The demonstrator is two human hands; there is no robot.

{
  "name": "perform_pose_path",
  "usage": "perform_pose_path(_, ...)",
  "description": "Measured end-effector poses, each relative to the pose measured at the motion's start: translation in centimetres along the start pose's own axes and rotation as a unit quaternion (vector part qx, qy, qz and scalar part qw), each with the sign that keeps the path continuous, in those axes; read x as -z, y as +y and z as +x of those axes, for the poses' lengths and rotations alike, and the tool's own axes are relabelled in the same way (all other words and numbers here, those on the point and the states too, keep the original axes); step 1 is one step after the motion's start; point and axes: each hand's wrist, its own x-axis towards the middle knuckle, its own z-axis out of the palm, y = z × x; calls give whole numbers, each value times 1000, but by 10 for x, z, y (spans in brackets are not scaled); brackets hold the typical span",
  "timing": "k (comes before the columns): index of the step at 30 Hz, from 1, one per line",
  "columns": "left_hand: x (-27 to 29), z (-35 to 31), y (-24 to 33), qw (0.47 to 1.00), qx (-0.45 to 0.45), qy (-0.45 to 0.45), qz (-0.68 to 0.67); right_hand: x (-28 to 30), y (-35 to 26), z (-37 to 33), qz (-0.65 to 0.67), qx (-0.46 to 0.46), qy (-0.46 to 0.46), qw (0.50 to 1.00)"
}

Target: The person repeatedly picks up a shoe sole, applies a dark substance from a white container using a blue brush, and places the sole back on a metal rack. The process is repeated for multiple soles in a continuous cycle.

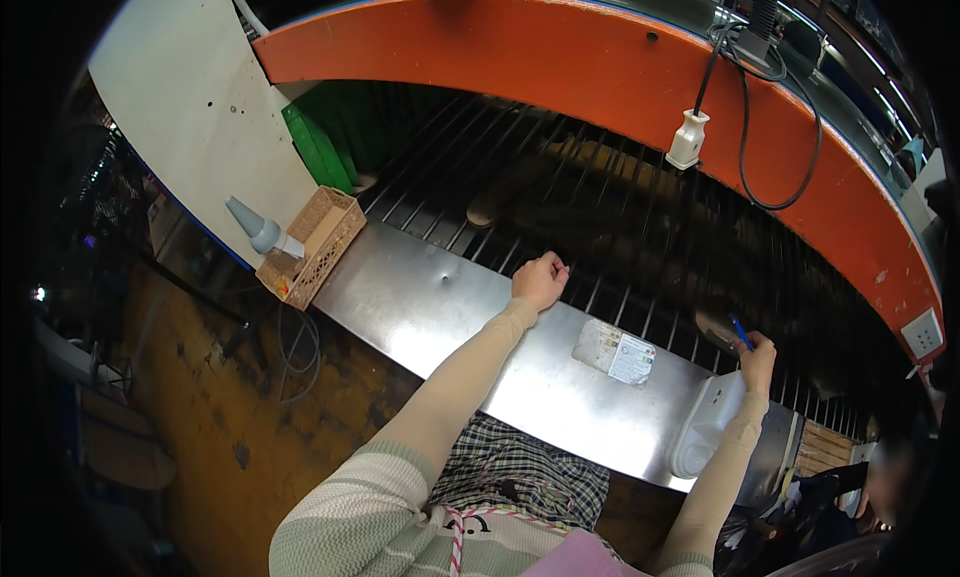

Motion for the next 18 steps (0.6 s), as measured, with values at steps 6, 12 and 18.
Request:
perform_pose_path(6,1,1,3,1000,-3,1,-3,2,1,-2,-1,13,3,1000)
perform_pose_path(12,1,1,0,1000,0,-6,-4,3,-1,-1,-2,3,-3,1000)
perform_pose_path(18,-3,3,-3,999,-10,7,42,2,3,-1,-4,6,10,1000)
